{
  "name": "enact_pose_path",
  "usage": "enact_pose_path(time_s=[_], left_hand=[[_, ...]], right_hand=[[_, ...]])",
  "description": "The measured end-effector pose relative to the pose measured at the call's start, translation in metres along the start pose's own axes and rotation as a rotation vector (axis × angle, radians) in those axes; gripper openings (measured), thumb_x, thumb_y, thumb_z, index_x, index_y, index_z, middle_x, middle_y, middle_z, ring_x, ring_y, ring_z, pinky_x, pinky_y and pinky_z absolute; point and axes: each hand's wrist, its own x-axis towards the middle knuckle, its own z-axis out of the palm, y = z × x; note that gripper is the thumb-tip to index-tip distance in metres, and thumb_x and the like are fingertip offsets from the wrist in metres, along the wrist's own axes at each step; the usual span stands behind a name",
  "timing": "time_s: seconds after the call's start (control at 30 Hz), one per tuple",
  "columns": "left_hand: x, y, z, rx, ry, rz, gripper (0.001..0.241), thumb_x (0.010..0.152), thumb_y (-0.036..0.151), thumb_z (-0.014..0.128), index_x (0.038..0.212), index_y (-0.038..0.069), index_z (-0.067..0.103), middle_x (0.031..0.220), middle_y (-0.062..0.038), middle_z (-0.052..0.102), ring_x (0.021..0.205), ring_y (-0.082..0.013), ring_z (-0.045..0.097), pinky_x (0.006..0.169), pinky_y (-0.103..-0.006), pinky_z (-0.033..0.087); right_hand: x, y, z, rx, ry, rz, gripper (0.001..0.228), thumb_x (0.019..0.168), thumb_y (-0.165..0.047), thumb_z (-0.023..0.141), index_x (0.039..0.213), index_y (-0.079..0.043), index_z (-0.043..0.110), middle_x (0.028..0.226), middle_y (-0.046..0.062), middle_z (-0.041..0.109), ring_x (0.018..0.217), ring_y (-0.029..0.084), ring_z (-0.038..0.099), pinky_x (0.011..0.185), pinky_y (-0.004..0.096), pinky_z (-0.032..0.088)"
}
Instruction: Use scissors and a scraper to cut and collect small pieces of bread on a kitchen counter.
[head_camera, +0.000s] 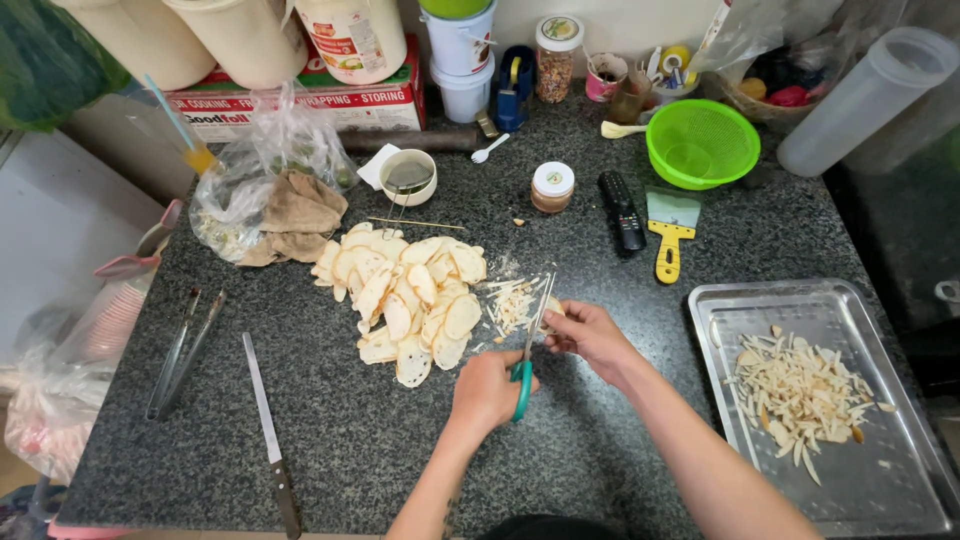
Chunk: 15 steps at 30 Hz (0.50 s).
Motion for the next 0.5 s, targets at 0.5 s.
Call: enact_pose_path(time_s=[0.5], left_hand=[[0.002,0.004,0.001,-0.055,0.030,0.007,0.053,0.073,0.048,0.074,0.122,0.026,0.075,0.100,-0.017,0.078,0.111,-0.0449,0.068,0.099,-0.0530,0.055]], right_hand=[[0.003,0.004,-0.001,-0.023,0.007,0.030,0.028,0.089,-0.020,0.081,0.103,0.000,0.069,0.083,0.011,0.071,0.072,0.021,0.075,0.066,0.031,0.066]])
